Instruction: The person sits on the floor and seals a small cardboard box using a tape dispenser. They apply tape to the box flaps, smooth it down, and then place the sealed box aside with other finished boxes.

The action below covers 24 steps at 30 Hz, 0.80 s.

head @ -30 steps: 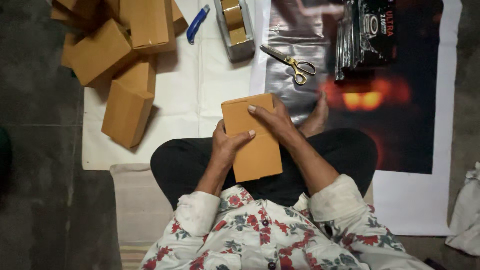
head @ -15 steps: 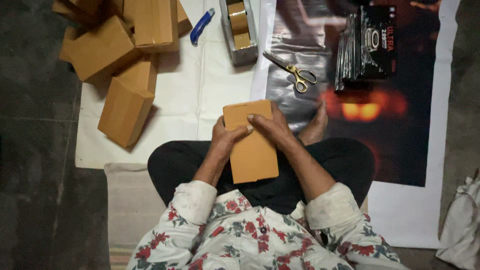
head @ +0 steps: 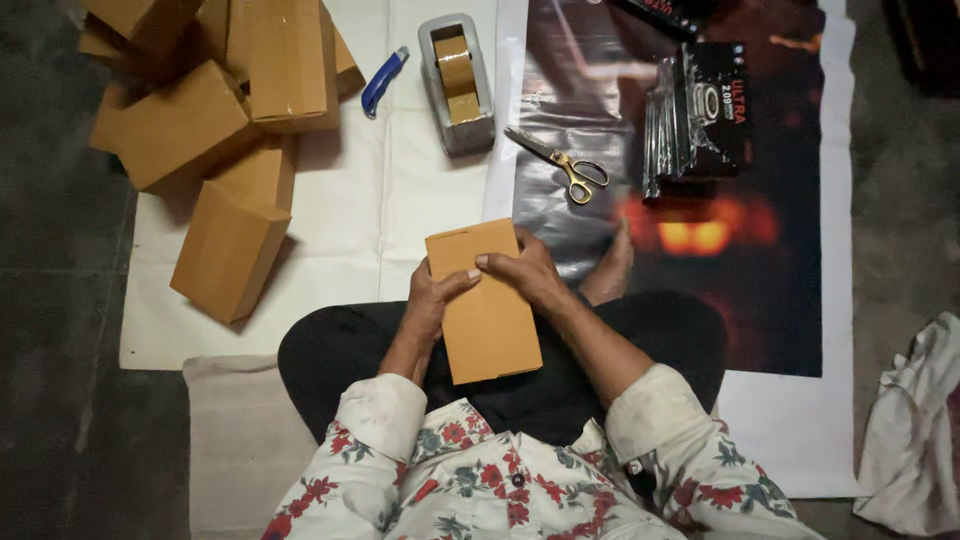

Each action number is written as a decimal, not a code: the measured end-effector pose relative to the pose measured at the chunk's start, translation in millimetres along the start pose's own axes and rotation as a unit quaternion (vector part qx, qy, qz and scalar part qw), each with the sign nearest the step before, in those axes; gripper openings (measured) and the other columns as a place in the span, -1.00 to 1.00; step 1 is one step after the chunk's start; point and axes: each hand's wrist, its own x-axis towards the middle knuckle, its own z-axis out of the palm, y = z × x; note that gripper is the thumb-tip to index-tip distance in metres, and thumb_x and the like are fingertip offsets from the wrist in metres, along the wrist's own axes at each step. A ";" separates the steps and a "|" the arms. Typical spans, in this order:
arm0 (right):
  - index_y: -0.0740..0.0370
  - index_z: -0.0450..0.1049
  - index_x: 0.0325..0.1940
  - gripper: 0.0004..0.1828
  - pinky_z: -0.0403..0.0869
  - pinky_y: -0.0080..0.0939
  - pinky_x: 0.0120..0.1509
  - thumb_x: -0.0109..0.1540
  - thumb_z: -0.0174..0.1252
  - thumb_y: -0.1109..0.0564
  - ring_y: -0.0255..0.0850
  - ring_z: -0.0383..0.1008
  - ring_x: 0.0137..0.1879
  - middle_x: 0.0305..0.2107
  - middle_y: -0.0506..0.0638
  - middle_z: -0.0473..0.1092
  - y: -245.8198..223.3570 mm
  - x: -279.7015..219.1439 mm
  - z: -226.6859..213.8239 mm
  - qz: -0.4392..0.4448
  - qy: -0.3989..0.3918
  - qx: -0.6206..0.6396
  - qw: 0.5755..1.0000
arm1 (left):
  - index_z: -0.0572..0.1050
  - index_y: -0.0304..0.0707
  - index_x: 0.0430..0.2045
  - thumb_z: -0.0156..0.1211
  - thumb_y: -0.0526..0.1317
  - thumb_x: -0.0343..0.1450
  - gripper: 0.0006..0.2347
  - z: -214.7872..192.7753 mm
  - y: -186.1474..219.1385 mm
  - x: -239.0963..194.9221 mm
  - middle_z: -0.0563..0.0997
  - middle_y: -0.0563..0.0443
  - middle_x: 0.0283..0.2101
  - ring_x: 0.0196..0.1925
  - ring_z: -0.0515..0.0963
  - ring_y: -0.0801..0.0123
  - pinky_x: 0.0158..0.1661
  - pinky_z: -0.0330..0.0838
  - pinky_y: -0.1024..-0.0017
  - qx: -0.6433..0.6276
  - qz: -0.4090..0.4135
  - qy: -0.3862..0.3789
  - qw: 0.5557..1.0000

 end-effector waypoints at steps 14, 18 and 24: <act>0.39 0.45 0.13 -0.32 0.59 -0.13 -0.03 0.05 0.39 -0.07 -0.12 0.60 -0.10 -0.13 0.15 0.55 1.0 1.8 -0.8 0.033 -0.005 -0.038 0.999 | 0.41 -0.55 0.03 0.46 -0.28 0.20 -0.46 -6.3 -4.0 0.3 0.63 -0.21 -0.12 -0.15 0.67 0.19 -0.13 0.60 0.32 0.053 -0.015 0.023 0.998; 0.41 0.45 0.14 -0.32 0.58 -0.17 -0.01 0.07 0.38 -0.07 -0.15 0.60 -0.08 -0.12 0.15 0.55 -12.6 2.8 -0.3 0.012 -0.004 -0.037 0.999 | 0.46 -0.56 -0.01 0.47 -0.26 0.18 -0.48 -2.0 11.9 10.3 0.67 -0.21 -0.15 -0.19 0.70 0.19 -0.15 0.62 0.34 0.060 -0.038 0.000 0.997; 0.34 0.41 0.17 -0.35 0.56 -0.11 0.04 0.13 0.30 -0.12 -0.13 0.57 -0.01 -0.09 0.12 0.52 -24.9 2.5 -6.3 0.036 0.009 0.018 0.999 | 0.46 -0.55 0.00 0.43 -0.30 0.24 -0.54 18.4 47.6 20.6 0.66 -0.20 -0.15 -0.19 0.69 0.21 -0.16 0.63 0.33 0.047 -0.074 -0.059 0.994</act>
